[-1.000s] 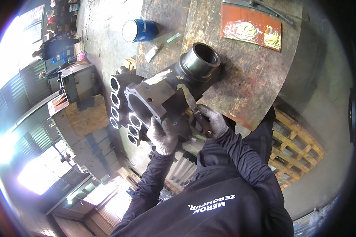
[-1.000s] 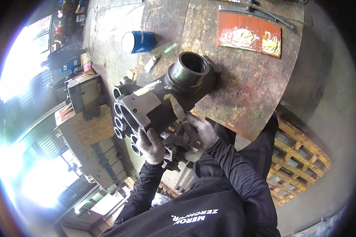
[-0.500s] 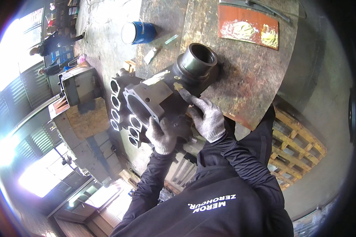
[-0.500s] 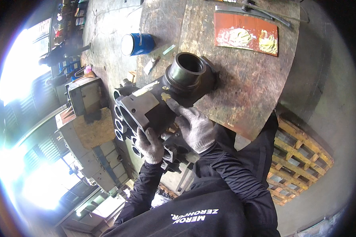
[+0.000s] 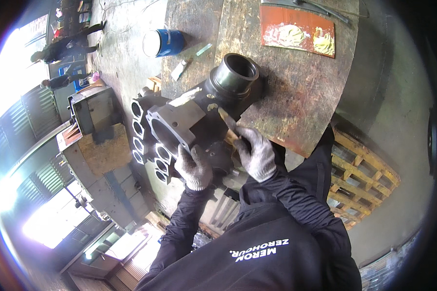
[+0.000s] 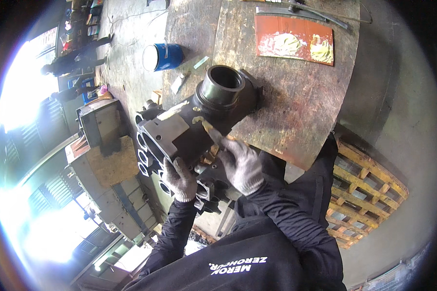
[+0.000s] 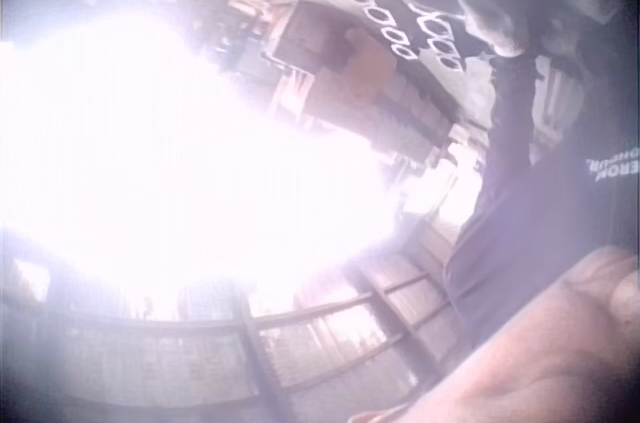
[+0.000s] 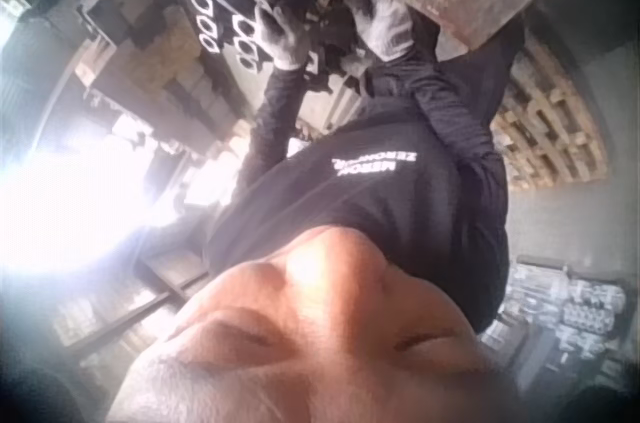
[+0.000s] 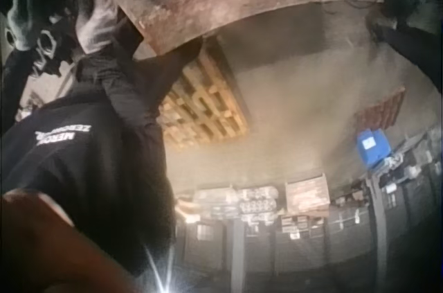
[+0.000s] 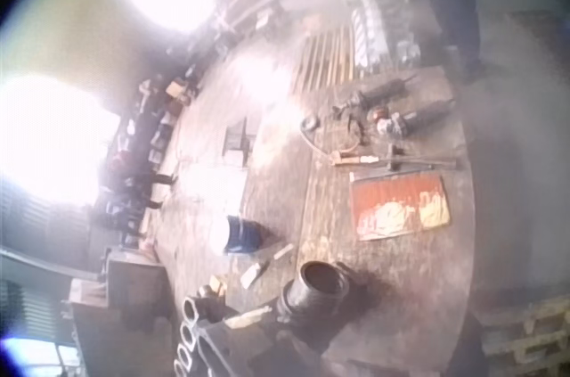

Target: The person picks up a black metal exhaust manifold from a pallet and places it on a workbench. Using a putty knife, they scoop a yellow paste from a board and spread it along the flange and seams of the manifold. They rotate the manifold to coat multiple edges and then set it down on the bench.

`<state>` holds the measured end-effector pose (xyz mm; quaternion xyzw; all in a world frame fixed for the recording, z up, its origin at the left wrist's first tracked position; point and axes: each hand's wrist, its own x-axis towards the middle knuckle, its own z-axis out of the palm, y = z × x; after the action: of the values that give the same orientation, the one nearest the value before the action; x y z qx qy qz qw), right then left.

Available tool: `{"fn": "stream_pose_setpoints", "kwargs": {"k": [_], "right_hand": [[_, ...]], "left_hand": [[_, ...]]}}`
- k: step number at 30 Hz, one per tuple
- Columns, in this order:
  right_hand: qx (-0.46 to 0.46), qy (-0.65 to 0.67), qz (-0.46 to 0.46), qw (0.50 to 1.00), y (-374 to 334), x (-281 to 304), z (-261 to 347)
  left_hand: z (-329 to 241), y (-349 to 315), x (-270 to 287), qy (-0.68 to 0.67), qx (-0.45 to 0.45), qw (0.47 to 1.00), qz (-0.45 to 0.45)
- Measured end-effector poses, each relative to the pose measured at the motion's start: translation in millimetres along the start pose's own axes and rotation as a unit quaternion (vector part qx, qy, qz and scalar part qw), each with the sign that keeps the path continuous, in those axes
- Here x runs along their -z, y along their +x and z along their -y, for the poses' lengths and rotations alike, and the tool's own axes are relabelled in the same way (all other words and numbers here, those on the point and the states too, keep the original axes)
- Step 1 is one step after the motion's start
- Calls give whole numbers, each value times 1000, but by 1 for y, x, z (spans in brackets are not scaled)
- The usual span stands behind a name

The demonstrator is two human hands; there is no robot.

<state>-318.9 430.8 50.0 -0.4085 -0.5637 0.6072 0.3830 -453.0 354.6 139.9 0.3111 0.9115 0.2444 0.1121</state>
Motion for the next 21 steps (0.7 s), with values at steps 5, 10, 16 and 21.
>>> {"fn": "stream_pose_setpoints", "kwargs": {"k": [5,10,16,21], "right_hand": [[-8,-43,83,996,1,3,-10],[-81,-33,43,995,-43,42,-31],[-310,-79,-19,947,-65,104,-65],[-304,-154,-16,940,-66,136,-84]], "left_hand": [[5,-2,-4,-51,-65,996,-38],[32,13,36,-71,-52,976,199],[87,11,28,82,-240,964,75],[105,-3,25,67,-177,982,22]]}}
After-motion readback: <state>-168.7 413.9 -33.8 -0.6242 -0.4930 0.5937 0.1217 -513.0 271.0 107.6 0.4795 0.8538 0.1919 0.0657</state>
